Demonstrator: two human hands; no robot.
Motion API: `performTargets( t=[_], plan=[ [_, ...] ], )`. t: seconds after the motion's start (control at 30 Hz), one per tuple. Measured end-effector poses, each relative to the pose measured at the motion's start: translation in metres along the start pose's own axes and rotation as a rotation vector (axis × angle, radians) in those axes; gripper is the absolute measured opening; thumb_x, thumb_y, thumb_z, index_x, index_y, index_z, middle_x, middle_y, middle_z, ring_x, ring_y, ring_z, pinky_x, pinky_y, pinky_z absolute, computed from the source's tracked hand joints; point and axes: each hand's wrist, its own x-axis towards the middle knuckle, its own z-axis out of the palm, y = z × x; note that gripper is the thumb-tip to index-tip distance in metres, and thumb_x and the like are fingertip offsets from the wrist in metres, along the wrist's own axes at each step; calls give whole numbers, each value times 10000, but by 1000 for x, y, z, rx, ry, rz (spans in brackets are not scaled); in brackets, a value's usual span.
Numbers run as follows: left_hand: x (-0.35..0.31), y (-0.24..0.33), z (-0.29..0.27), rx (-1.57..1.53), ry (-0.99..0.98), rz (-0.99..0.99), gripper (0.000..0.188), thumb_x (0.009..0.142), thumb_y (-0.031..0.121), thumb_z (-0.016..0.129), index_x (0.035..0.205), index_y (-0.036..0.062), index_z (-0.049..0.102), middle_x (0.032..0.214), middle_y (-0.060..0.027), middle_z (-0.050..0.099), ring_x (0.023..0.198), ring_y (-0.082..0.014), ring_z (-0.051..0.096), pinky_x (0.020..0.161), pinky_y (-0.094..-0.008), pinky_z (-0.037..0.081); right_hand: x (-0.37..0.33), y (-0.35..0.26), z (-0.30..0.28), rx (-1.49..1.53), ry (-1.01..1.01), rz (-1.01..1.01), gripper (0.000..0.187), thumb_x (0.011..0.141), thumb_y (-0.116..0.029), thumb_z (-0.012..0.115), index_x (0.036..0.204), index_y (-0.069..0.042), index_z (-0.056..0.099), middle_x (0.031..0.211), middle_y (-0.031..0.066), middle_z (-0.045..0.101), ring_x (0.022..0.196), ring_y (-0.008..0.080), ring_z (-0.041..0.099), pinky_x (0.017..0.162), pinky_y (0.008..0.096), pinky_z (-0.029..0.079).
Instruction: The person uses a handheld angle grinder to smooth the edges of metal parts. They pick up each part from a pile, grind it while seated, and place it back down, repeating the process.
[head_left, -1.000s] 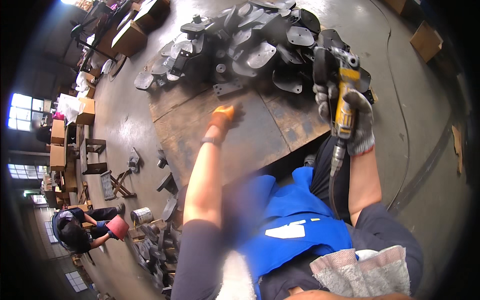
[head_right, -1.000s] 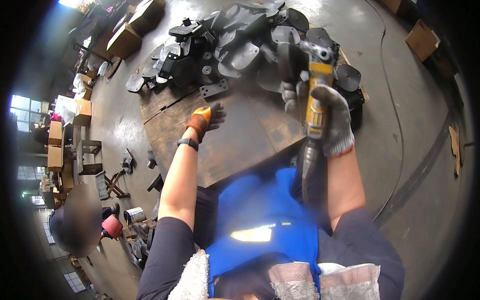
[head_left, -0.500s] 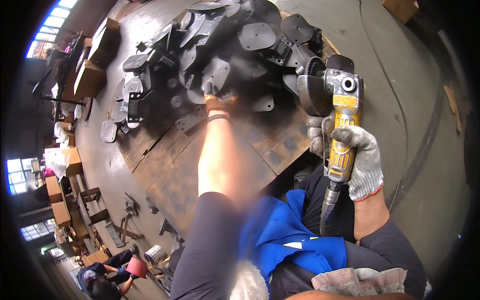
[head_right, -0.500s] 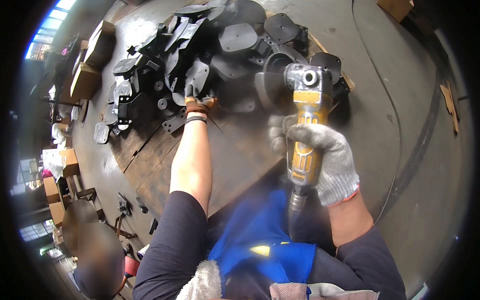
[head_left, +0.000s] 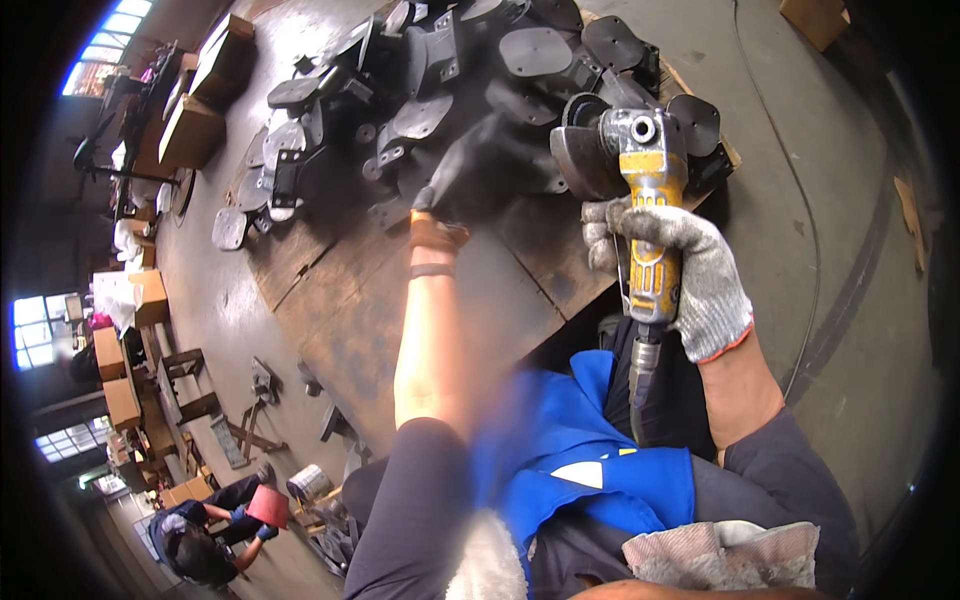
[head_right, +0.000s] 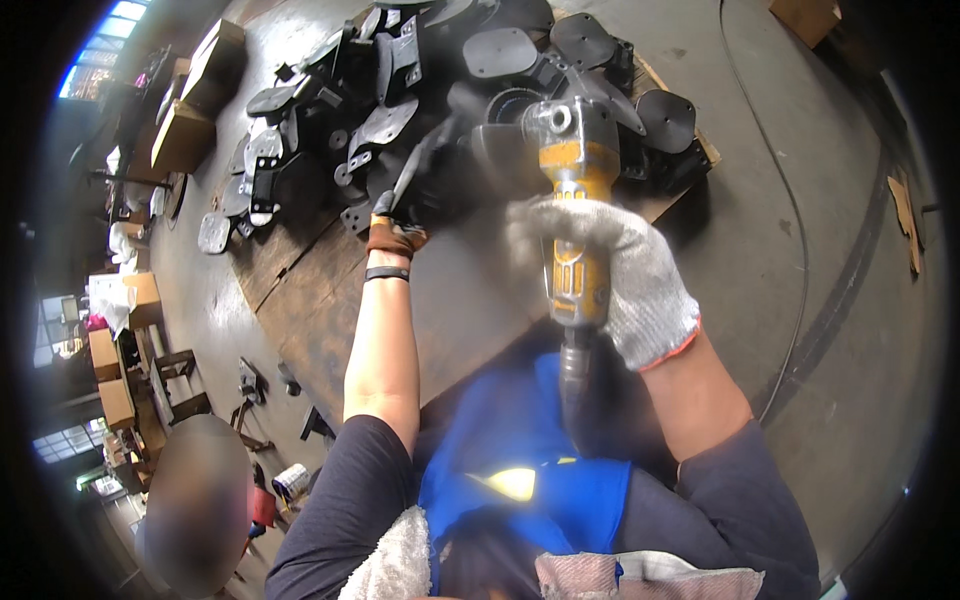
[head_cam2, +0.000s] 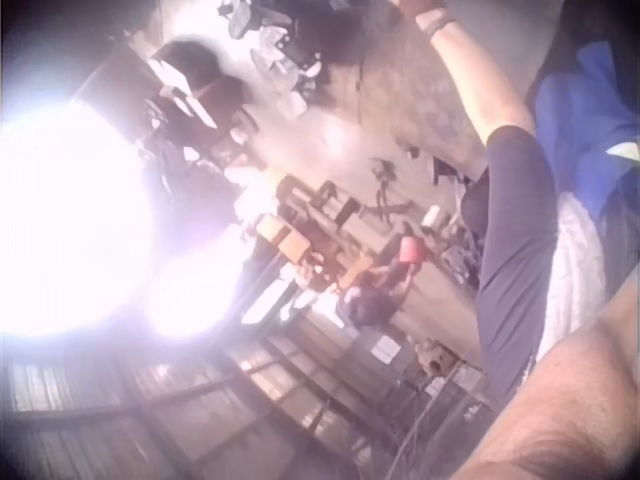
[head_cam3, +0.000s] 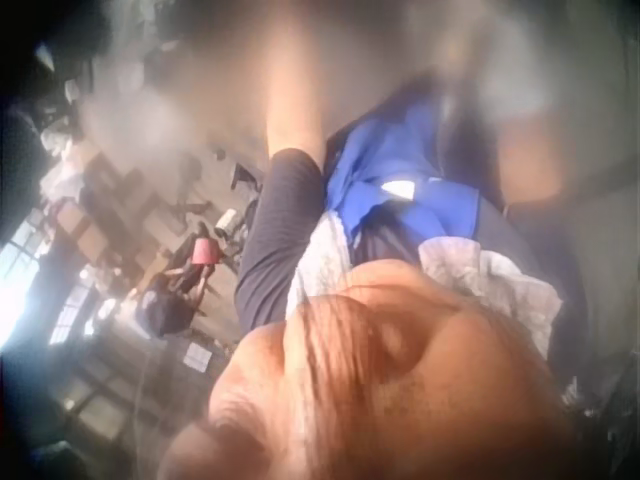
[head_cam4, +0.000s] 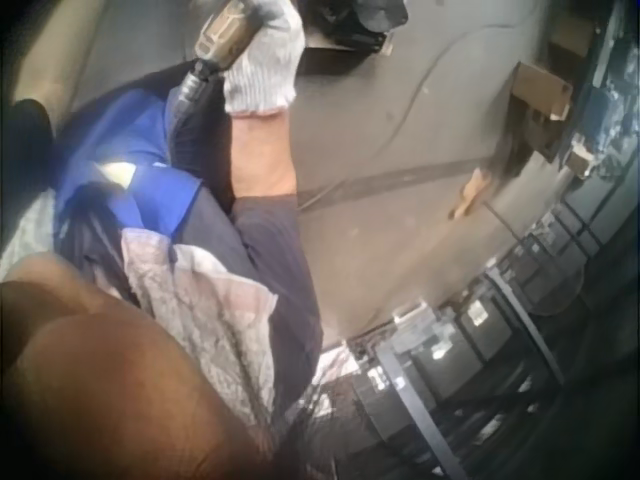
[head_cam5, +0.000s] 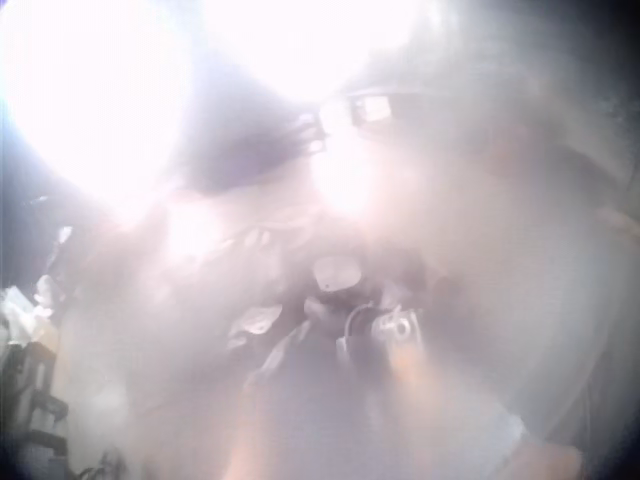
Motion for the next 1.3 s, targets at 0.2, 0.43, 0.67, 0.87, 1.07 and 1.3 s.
performTargets(
  t=[0.2,0.43,0.67,0.87,1.07,1.3],
  plan=[
    [-104,-15,-61,205,175,50,495,928,231,649,1359,15,536,1329,-167,604,1159,-361,601,1028,-511,485,-1,9,13,137,-105,97,285,940,-130,578,1116,91,617,1001,162,692,814,225,692,748,319,606],
    [-192,60,-224,1033,426,-18,508,885,370,695,1264,42,614,1158,-128,691,1044,-307,668,896,-474,554,-13,16,33,-52,-158,160,174,904,-108,679,1001,34,650,843,93,687,747,160,684,705,265,581],
    [-225,57,-272,527,676,-22,592,957,586,488,1327,138,599,1233,-62,676,1150,-305,623,1001,-504,496,6,51,20,-342,-81,225,207,880,-159,746,982,-7,649,791,44,659,656,101,654,598,208,554],
    [-201,62,-278,1310,1083,79,508,997,404,388,1156,17,677,1219,-176,681,1143,-285,645,952,-410,502,27,127,6,-865,-90,441,317,782,-245,799,963,-26,661,764,44,642,603,109,618,462,242,470],
    [-198,27,-229,1327,1239,411,333,874,351,633,956,38,708,969,-214,723,920,-406,696,787,-478,546,45,213,-47,-887,95,707,250,773,-156,773,904,-13,614,697,79,594,524,157,561,415,270,399],
    [-203,52,-273,1459,1141,423,565,897,587,569,976,54,739,999,-207,713,992,-426,664,829,-475,530,59,232,-60,-955,-4,906,220,846,-193,727,920,-27,603,669,101,626,538,176,605,491,277,483]
  ],
)
